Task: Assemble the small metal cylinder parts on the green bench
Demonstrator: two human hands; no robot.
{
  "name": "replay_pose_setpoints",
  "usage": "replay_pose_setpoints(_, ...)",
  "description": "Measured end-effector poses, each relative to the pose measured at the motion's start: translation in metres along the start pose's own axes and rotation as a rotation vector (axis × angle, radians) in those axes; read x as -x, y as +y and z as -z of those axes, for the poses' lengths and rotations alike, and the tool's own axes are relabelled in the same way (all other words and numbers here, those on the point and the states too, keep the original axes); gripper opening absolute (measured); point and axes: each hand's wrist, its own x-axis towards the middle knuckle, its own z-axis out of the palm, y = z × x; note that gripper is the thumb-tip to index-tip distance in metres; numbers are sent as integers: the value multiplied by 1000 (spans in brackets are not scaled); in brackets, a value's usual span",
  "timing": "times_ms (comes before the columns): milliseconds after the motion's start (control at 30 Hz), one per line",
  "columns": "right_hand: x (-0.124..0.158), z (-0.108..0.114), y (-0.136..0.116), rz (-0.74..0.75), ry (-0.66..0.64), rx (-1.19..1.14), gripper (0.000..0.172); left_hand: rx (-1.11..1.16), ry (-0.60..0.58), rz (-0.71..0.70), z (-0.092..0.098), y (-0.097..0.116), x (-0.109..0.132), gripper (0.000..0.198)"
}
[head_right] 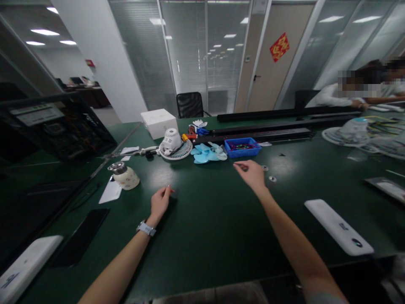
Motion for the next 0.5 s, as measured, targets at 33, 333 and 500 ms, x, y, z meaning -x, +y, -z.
replay_pose_setpoints(33,-7,18,25,-79,49,43,38,-1,-3,-1,0,0,0,50)
replay_pose_setpoints(333,-22,47,131,-380,-57,316,44,5,5,-5,2,1,0,52)
replay_pose_setpoints(500,-25,40,134,-403,-99,276,42,6,16,0,2,2,0,52)
